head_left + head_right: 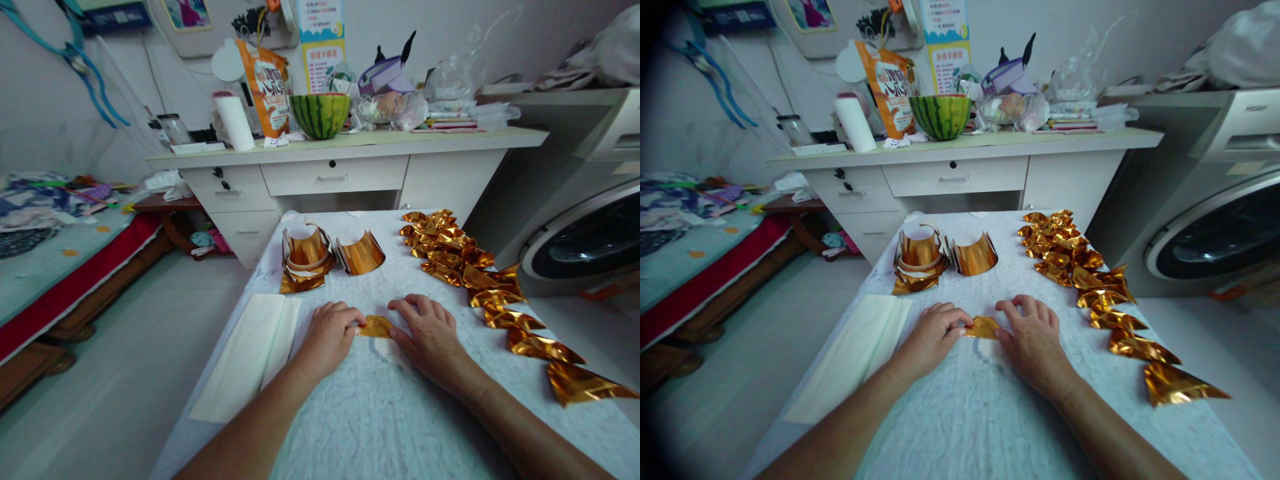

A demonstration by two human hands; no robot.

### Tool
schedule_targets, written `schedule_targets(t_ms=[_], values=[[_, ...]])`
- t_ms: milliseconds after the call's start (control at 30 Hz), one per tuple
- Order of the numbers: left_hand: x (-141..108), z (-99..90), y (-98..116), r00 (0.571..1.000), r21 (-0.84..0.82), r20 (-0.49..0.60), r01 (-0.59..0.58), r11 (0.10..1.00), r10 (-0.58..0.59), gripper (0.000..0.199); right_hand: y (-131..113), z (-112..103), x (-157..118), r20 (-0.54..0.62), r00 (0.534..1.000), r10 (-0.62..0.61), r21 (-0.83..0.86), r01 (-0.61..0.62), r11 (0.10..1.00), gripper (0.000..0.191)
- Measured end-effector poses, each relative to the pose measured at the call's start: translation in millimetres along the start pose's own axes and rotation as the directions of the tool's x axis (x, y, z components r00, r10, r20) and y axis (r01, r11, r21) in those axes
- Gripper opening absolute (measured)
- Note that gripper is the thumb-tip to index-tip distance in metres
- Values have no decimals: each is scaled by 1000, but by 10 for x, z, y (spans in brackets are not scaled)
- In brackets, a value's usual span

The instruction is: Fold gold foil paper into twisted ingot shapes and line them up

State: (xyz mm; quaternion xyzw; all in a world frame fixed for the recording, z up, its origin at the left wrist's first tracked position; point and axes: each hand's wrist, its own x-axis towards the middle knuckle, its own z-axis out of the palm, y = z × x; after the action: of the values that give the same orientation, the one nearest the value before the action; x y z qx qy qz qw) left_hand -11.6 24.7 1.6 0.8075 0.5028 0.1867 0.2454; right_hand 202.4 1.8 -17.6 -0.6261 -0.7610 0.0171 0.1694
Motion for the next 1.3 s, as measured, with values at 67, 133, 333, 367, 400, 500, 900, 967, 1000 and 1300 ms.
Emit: schedule_targets(t_ms=[67, 133, 333, 367, 400, 500, 900, 967, 1000, 1300], values=[[-11, -14, -9, 1000, 3, 12, -1, 1000, 1, 28, 32, -10, -7, 4, 1000, -2, -5, 2, 1000, 34], [-23, -21, -24, 1000, 15, 12, 2, 1000, -2, 30, 56, -23, -9, 20, 1000, -5, -2, 5, 1000, 36], [-43, -7, -78, 1000, 35, -1, -5, 999, 5, 30, 114, -67, 2, 78, 997, 2, 1, -2, 1000, 39], [-45, -6, -81, 1000, 33, -2, -8, 999, 8, 30, 124, -72, 3, 85, 996, 2, 2, -2, 1000, 40], [-48, -7, -81, 1000, 33, 0, -10, 999, 10, 30, 134, -75, 4, 88, 996, 1, 4, -1, 1000, 41], [-63, -20, -59, 1000, 45, 5, -12, 999, 12, 32, 171, -83, 10, 86, 996, -16, 16, 15, 1000, 42], [-71, -15, 36, 995, 67, -23, -95, 993, 97, 21, 36, -279, 38, 133, 961, -242, 272, 200, 941, 19], [-62, -18, 38, 995, 79, -20, -101, 992, 103, 19, -6, -249, 32, 137, 963, -232, 263, 190, 946, 12], [-59, -19, 38, 994, 83, -21, -103, 991, 105, 18, -18, -235, 32, 135, 964, -227, 265, 186, 946, 10], [-63, -1, 61, 992, 19, -76, -97, 995, 98, 14, -81, -272, 40, 120, 975, -187, 371, 130, 919, 15]])
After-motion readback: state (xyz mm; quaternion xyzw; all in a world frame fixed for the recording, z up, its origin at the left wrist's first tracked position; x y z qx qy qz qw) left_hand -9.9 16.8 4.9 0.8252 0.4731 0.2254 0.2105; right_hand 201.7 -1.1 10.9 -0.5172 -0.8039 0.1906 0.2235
